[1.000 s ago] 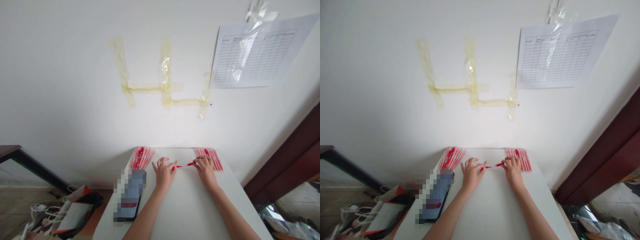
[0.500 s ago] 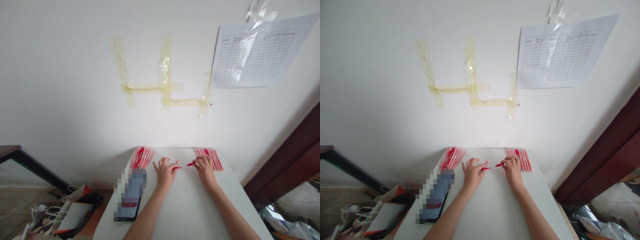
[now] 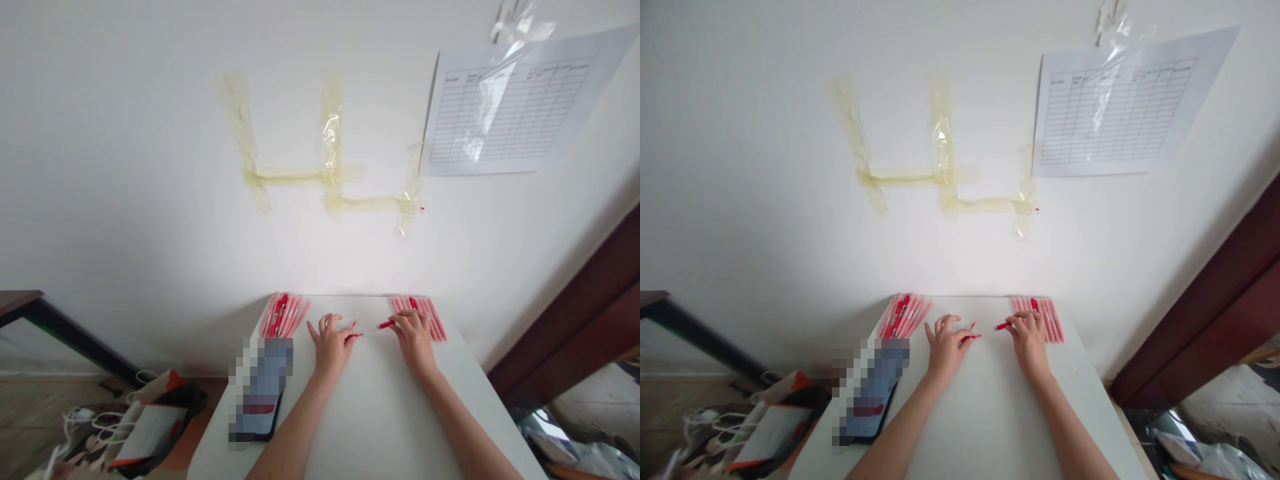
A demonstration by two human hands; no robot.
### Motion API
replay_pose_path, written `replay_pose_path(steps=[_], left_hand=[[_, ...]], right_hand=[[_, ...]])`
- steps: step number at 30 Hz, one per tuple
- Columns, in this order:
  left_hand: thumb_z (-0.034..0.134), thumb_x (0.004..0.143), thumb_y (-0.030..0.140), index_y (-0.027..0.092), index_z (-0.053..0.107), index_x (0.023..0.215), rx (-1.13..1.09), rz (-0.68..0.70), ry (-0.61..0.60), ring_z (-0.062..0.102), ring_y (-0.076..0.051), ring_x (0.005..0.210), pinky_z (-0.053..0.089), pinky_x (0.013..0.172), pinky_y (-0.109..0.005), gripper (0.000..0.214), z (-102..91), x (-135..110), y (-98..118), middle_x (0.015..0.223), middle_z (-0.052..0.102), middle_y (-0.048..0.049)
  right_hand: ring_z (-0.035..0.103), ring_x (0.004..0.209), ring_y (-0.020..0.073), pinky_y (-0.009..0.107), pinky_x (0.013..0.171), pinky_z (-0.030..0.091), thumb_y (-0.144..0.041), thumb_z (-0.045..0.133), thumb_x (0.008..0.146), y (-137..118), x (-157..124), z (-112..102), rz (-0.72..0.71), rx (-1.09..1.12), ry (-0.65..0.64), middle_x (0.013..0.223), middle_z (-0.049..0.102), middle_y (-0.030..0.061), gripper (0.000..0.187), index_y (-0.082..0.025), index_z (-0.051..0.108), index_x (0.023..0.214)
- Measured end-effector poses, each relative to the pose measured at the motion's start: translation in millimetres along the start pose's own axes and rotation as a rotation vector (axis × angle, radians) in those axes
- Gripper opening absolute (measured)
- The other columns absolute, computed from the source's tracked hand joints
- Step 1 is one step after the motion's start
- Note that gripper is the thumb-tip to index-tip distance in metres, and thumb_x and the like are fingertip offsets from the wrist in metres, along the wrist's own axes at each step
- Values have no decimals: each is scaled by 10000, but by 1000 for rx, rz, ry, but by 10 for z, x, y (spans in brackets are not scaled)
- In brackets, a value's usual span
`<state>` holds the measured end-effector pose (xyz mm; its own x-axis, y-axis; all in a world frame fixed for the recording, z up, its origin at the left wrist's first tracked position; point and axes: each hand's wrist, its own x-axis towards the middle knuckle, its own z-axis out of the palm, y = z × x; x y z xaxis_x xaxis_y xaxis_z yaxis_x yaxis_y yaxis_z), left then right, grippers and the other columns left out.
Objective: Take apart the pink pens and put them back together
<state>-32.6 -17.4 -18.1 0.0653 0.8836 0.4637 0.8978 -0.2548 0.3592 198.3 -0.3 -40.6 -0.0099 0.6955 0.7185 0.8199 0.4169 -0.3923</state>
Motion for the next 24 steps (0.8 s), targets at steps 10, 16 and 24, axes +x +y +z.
replay_pose_path(steps=[10, 16, 24], left_hand=[[739, 811, 356, 310, 770, 839, -29, -17, -21, 446, -287, 1297, 62, 1160, -761, 62, -19, -5, 18, 1258, 596, -44], [765, 784, 332, 295, 756, 804, -16, -6, -15, 442, -287, 1309, 73, 1159, -760, 43, -16, -7, 25, 1271, 597, -32], [791, 754, 317, 283, 753, 792, -10, -2, -11, 452, -285, 1296, 62, 1169, -749, 64, -29, -7, 29, 1267, 603, -29]], right_hand=[[530, 1131, 290, 495, 1004, 402, -539, 489, 959, 191, 237, -96, 123, 187, -105, 1089, 686, 81, 364, -250, 709, 936], [471, 1177, 300, 522, 1003, 386, -440, 481, 963, 229, 465, -162, 78, -36, -388, 1191, 633, 65, 299, -291, 731, 894], [373, 1286, 286, 505, 1070, 350, -257, 580, 874, 193, 666, -16, -70, -72, -722, 1278, 566, 54, 193, -279, 735, 762]])
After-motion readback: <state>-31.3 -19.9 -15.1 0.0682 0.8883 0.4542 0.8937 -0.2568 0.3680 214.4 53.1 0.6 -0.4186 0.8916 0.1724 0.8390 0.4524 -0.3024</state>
